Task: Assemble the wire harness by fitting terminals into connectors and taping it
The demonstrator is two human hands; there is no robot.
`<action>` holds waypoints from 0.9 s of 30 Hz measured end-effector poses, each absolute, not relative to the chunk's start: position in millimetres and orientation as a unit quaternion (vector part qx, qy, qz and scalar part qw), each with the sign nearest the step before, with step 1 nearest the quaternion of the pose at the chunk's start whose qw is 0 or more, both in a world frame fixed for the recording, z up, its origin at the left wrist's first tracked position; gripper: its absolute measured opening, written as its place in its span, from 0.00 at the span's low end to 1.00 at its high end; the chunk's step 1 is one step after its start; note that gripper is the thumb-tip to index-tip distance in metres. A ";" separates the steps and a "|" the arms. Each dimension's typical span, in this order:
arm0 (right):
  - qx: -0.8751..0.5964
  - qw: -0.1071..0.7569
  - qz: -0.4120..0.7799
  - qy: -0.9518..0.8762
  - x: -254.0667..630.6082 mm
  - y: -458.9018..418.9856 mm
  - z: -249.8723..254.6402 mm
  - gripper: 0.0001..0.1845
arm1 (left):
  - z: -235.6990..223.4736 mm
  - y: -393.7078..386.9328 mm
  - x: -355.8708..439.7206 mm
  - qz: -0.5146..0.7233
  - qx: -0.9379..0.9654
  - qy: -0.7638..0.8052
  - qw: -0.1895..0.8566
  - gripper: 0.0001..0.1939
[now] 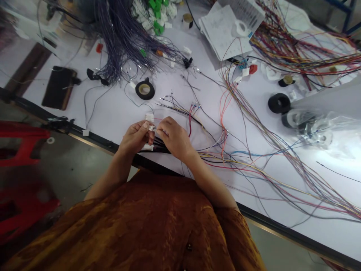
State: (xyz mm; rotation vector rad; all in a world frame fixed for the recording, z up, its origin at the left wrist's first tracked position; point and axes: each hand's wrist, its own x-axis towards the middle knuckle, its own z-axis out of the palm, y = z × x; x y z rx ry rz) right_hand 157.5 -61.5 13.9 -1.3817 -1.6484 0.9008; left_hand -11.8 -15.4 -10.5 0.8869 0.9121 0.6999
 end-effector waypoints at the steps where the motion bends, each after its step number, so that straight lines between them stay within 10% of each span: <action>1: -0.538 0.398 0.363 -0.649 158.6 -61.3 13.2 0.06 | -11.1 -15.7 -12.2 0.319 0.409 0.416 0.747 0.26; 27: -0.591 0.394 0.311 -0.632 138.2 -87.3 -4.0 0.11 | -13.1 -38.3 -14.2 0.313 0.467 0.427 0.708 0.18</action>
